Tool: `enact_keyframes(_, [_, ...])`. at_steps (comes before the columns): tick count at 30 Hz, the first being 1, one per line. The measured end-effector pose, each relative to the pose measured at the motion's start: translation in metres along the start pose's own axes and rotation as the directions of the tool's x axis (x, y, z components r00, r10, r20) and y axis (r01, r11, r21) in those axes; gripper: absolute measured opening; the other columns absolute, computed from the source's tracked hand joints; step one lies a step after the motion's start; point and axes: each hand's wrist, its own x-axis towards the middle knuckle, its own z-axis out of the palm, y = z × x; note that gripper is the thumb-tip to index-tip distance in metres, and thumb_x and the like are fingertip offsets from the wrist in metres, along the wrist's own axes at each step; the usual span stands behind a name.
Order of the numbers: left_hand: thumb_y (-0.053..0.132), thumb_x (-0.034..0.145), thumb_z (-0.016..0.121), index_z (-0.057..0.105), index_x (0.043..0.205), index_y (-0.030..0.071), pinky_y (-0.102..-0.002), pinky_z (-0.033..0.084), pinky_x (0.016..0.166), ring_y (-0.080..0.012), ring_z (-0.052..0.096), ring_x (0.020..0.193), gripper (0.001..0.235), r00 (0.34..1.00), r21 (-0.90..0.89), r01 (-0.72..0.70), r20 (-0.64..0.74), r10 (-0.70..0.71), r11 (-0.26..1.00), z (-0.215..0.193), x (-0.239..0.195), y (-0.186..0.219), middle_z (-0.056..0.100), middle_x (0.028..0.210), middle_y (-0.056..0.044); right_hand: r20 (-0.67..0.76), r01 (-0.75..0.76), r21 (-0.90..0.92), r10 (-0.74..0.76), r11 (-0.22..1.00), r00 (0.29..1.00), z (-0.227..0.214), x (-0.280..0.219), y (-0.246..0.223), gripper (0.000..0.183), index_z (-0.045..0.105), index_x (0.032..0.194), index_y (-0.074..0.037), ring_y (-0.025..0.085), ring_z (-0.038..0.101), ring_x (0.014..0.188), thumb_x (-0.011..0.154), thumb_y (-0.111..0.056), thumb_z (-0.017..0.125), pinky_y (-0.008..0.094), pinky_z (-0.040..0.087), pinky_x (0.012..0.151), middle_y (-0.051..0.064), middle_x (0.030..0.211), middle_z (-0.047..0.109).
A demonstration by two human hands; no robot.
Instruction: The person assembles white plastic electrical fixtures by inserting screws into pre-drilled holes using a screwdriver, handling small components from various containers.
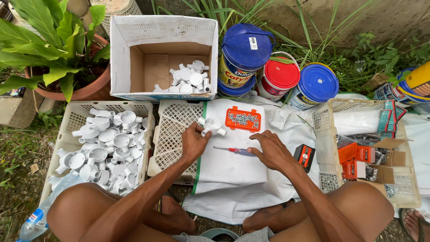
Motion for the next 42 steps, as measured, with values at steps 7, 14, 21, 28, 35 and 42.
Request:
enact_keyframes(7, [0.018, 0.067, 0.087, 0.059, 0.085, -0.004, -0.036, 0.056, 0.065, -0.0257, 0.071, 0.072, 0.039, 0.98, 0.194, -0.044, 0.201, 0.004, 0.98, 0.023, -0.019, 0.021, 0.063, 0.08, -0.019, 0.008, 0.016, -0.002, -0.016, 1.0, 1.0, 0.008, 0.003, 0.013, 0.041, 0.059, 0.128, -0.012, 0.03, 0.059, 0.111, 0.091, -0.029, 0.061, 0.042, 0.051, 0.091, 0.017, 0.115, 0.058])
enact_keyframes(14, [0.021, 0.072, 0.082, 0.06, 0.086, -0.001, -0.031, 0.054, 0.061, -0.0203, 0.067, 0.068, 0.034, 0.992, 0.123, -0.057, 0.12, 0.043, 0.991, 0.011, -0.016, 0.01, 0.062, 0.077, -0.013, 0.057, 0.016, -0.009, -0.016, 1.0, 0.998, 0.001, 0.005, 0.009, 0.042, 0.058, 0.129, -0.014, 0.036, 0.056, 0.118, 0.091, -0.031, 0.06, 0.049, 0.048, 0.097, 0.019, 0.119, 0.058])
enact_keyframes(21, [0.036, 0.095, 0.051, 0.054, 0.077, 0.01, -0.041, 0.04, 0.049, -0.0254, 0.055, 0.058, 0.032, 0.975, 0.293, -0.149, -0.116, 0.19, 0.944, -0.046, 0.02, -0.047, 0.058, 0.066, -0.007, 0.237, -0.282, -0.142, 0.309, 0.949, 0.921, -0.017, 0.004, -0.036, 0.041, 0.067, 0.101, -0.015, 0.017, 0.077, 0.077, 0.093, -0.051, 0.051, 0.032, 0.048, 0.071, 0.002, 0.093, 0.078])
enact_keyframes(28, [0.022, 0.093, 0.047, 0.056, 0.099, 0.008, -0.051, 0.044, 0.063, -0.0401, 0.06, 0.087, 0.018, 0.937, 0.325, 0.209, -0.335, -0.095, 0.922, -0.14, 0.012, -0.075, 0.067, 0.092, -0.016, 0.215, -0.256, -0.234, 0.306, 0.938, 0.927, -0.011, 0.051, -0.033, 0.054, 0.074, 0.104, -0.012, 0.024, 0.078, 0.079, 0.089, -0.059, 0.05, 0.036, 0.05, 0.079, 0.007, 0.096, 0.083])
enact_keyframes(35, [-0.01, 0.078, 0.037, 0.062, 0.094, 0.007, -0.047, 0.049, 0.072, -0.0313, 0.061, 0.091, 0.034, 0.859, 0.313, 0.46, -0.395, -0.327, 0.831, -0.229, 0.01, -0.117, 0.064, 0.103, -0.014, 0.23, -0.343, -0.049, 0.345, 0.938, 0.91, -0.017, 0.086, -0.025, 0.057, 0.069, 0.122, -0.006, 0.031, 0.05, 0.081, 0.087, -0.05, 0.064, 0.038, 0.037, 0.077, 0.023, 0.08, 0.072])
enact_keyframes(42, [-0.005, 0.075, 0.048, 0.065, 0.092, 0.015, -0.047, 0.046, 0.069, -0.0357, 0.061, 0.092, 0.031, 0.772, 0.265, 0.583, -0.476, -0.422, 0.768, -0.278, 0.005, -0.159, 0.065, 0.101, -0.015, 0.191, -0.324, -0.213, 0.364, 0.922, 0.911, -0.012, 0.114, -0.015, 0.06, 0.075, 0.107, -0.006, 0.033, 0.066, 0.091, 0.091, -0.059, 0.054, 0.043, 0.044, 0.077, 0.023, 0.088, 0.08])
